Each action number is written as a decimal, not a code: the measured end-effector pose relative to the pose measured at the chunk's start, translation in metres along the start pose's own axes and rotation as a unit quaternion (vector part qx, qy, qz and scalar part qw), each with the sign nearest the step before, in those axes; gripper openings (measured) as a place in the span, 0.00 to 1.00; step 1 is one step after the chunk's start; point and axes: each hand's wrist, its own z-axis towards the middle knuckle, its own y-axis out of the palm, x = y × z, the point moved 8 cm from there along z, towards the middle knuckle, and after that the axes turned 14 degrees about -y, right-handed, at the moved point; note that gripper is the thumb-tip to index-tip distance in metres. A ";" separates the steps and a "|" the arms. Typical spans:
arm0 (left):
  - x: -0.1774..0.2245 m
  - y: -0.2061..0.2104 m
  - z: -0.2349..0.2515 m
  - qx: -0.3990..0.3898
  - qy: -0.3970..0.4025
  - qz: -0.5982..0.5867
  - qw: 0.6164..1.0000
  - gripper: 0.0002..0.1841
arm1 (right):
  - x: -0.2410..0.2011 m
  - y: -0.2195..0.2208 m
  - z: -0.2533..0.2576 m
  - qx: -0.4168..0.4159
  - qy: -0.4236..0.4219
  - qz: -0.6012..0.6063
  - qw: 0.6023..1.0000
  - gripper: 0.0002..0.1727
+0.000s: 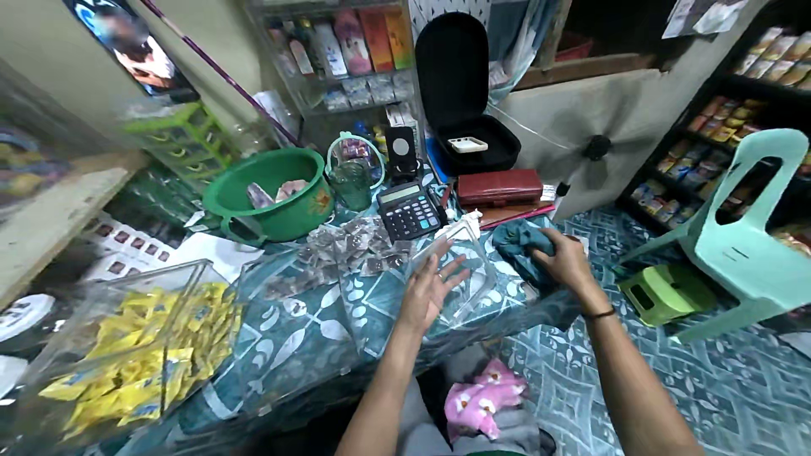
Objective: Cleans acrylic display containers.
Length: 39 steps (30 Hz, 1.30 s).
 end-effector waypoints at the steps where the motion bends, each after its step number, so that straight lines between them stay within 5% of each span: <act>1: 0.001 0.003 0.003 -0.012 0.000 0.009 1.000 0.28 | -0.008 -0.013 -0.001 0.051 0.002 0.035 0.998 0.24; 4: 0.002 0.006 0.010 -0.035 0.010 0.038 0.999 0.38 | -0.057 -0.032 -0.012 0.181 -0.101 0.108 0.972 0.23; 7: 0.000 0.012 0.005 -0.035 0.027 0.115 0.992 0.40 | -0.118 -0.006 -0.013 0.191 -0.250 0.191 0.930 0.24; 10: -0.006 0.003 -0.022 0.120 -0.033 0.252 0.960 0.15 | -0.176 0.052 -0.010 0.119 -0.365 0.158 0.910 0.21; 13: -0.011 -0.001 -0.025 0.160 -0.066 0.276 0.945 0.12 | -0.191 0.078 -0.002 0.124 -0.415 0.123 0.893 0.20; 19: -0.002 0.024 -0.006 -0.040 0.066 0.202 0.976 0.38 | -0.149 0.046 0.033 0.228 -0.329 0.077 0.913 0.21; 22: -0.003 0.019 -0.010 0.007 0.038 0.242 0.969 0.28 | -0.160 0.056 0.014 0.182 -0.381 0.114 0.899 0.20; 25: -0.003 0.007 -0.026 0.146 -0.102 0.408 0.895 0.08 | -0.179 0.076 -0.012 0.089 -0.467 0.154 0.866 0.22; 27: -0.003 0.010 -0.028 0.143 -0.086 0.398 0.902 0.08 | -0.177 0.073 -0.013 0.111 -0.474 0.127 0.864 0.23; 30: -0.003 0.022 -0.020 0.050 0.063 0.258 0.963 0.18 | -0.152 0.063 -0.002 0.211 -0.380 0.122 0.892 0.22; 32: -0.003 0.029 -0.017 -0.017 0.113 0.235 0.965 0.32 | -0.135 0.058 0.004 0.261 -0.287 0.137 0.911 0.24; 35: -0.003 0.037 -0.023 -0.069 0.145 0.260 0.952 0.35 | -0.127 0.047 0.003 0.317 -0.222 0.188 0.903 0.23; 37: 0.000 0.047 -0.035 -0.136 0.131 0.273 0.943 0.41 | -0.124 0.036 -0.002 0.346 -0.229 0.205 0.887 0.20; 39: 0.009 0.056 -0.052 -0.187 0.090 0.273 0.939 0.49 | -0.138 0.022 -0.011 0.345 -0.331 0.177 0.860 0.16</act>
